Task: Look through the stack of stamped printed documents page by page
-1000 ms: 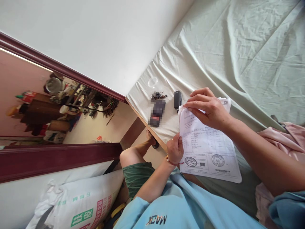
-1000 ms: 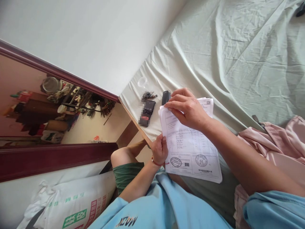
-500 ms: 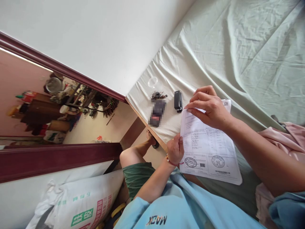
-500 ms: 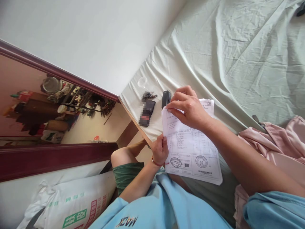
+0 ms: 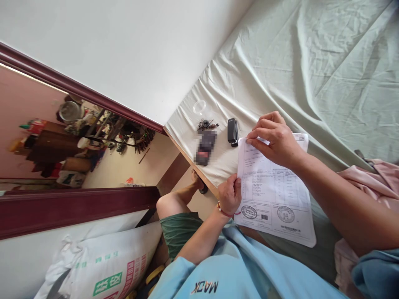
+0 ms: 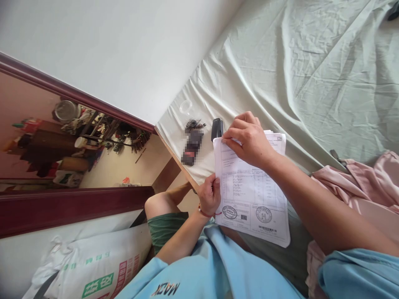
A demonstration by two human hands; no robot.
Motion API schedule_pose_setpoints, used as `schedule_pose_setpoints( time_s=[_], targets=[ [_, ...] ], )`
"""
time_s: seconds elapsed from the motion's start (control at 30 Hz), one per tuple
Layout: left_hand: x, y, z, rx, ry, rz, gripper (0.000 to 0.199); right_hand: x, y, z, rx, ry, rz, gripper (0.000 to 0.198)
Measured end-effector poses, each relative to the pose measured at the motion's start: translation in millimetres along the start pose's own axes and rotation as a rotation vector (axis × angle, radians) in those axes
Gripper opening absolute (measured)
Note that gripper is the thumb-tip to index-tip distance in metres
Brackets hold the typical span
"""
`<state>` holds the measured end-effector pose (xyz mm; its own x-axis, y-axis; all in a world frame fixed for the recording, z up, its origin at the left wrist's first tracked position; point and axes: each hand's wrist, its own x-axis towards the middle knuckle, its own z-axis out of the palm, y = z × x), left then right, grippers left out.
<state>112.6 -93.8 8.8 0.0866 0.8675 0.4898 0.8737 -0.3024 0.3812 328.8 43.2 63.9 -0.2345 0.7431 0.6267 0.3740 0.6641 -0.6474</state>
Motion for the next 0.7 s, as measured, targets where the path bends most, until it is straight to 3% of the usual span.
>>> schedule_pose_setpoints(
  time_s=[0.17, 0.7],
  targets=[
    [4.0, 3.7, -2.3, 0.054, 0.005, 0.098, 0.034, 1.1, -0.6, -3.0, -0.010, -0.022, 0.024, 0.017],
    [3.8, 3.7, -1.6, 0.010, -0.026, 0.077, 0.033, 2.1, -4.6, -3.1, -0.005, -0.043, 0.016, 0.023]
  ],
)
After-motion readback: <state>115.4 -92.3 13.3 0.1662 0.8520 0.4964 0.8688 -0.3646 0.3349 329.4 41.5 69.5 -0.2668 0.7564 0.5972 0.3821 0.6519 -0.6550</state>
